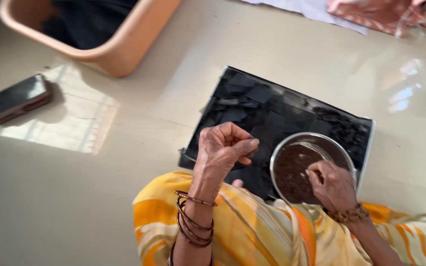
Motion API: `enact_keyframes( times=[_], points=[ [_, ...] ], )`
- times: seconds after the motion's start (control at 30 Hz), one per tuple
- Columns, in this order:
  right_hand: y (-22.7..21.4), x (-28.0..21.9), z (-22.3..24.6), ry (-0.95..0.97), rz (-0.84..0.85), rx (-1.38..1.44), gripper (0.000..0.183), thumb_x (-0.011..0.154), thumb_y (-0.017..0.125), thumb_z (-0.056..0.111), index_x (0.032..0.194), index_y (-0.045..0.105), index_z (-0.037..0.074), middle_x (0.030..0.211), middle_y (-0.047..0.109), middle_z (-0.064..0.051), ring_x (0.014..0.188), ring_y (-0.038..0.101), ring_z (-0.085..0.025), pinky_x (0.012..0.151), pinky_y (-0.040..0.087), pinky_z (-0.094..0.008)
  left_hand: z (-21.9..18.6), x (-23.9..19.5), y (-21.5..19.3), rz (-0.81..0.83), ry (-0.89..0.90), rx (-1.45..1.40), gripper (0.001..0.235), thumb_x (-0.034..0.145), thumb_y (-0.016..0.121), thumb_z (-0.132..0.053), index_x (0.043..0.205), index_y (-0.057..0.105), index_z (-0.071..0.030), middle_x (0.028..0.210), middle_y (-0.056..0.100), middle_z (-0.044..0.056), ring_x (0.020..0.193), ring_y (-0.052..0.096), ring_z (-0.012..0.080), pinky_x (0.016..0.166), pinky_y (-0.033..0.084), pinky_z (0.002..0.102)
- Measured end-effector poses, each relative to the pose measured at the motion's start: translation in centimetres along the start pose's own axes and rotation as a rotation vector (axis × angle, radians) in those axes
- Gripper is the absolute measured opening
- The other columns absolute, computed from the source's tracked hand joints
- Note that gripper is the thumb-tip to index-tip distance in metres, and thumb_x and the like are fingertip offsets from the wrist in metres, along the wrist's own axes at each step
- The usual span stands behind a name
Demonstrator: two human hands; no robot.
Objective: The person sits on the floor and pinches small black fabric pieces one at a time, pressing and folding them around a brown seed mixture from a metal bowl, and sets the finished pieces on a tray beside the bowl. A second person occasionally reaches into a nearby tub of black fabric.
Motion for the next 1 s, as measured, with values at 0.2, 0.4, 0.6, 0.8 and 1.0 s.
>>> enact_keyframes(
  times=[0.2, 0.4, 0.6, 0.8, 1.0],
  points=[
    [1.0, 4.1, 12.6, -0.215, 0.1, 0.13, 0.009, 0.079, 0.076, 0.012, 0.084, 0.069, 0.008, 0.078, 0.066, -0.009, 0.068, 0.067, -0.03, 0.059, 0.052, -0.042, -2.9, -0.2, -10.4, -0.245, 0.128, 0.137, 0.01, 0.078, 0.08, 0.0, 0.081, 0.07, 0.001, 0.066, 0.07, 0.007, 0.055, 0.064, 0.0101, 0.05, 0.055, 0.023],
    [11.2, 6.4, 21.6, -0.546, 0.205, 0.047, 0.023, 0.08, 0.076, 0.027, 0.079, 0.064, 0.007, 0.08, 0.061, -0.01, 0.076, 0.065, -0.03, 0.057, 0.05, -0.043, 6.0, 1.2, -23.2, -0.387, -0.017, 0.072, 0.019, 0.072, 0.08, 0.009, 0.074, 0.061, 0.006, 0.065, 0.071, 0.015, 0.052, 0.071, 0.0184, 0.047, 0.061, 0.03],
    [21.2, 6.5, 19.5, -0.564, 0.351, -0.217, 0.017, 0.075, 0.067, 0.026, 0.079, 0.063, 0.01, 0.082, 0.061, -0.008, 0.081, 0.065, -0.028, 0.058, 0.052, -0.043, 17.1, 2.6, -24.6, -0.32, 0.012, -0.039, 0.009, 0.076, 0.072, 0.012, 0.083, 0.072, 0.006, 0.073, 0.074, 0.012, 0.058, 0.07, 0.0153, 0.051, 0.062, 0.027],
    [22.6, 6.3, 19.5, -0.648, 0.342, -0.184, 0.013, 0.077, 0.065, 0.022, 0.077, 0.061, 0.01, 0.078, 0.058, -0.007, 0.079, 0.063, -0.026, 0.058, 0.052, -0.041, 17.5, 1.9, -24.4, -0.395, 0.017, -0.055, 0.011, 0.077, 0.075, 0.007, 0.088, 0.071, 0.006, 0.072, 0.071, 0.01, 0.058, 0.069, 0.0126, 0.05, 0.06, 0.025],
    [18.1, 6.4, 21.1, -0.622, 0.191, -0.137, 0.008, 0.078, 0.062, 0.015, 0.076, 0.058, 0.01, 0.077, 0.056, -0.006, 0.076, 0.062, -0.026, 0.055, 0.05, -0.04, 17.8, 1.6, -23.6, -0.374, -0.02, 0.106, 0.017, 0.074, 0.077, 0.005, 0.09, 0.072, 0.004, 0.069, 0.068, 0.006, 0.058, 0.07, 0.0121, 0.049, 0.062, 0.025]
  ],
)
Point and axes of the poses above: each hand's wrist, its own x-axis towards the middle knuckle, its own y-axis out of the palm, z = x × y, the point moved 9 cm from there along x, towards the middle knuckle
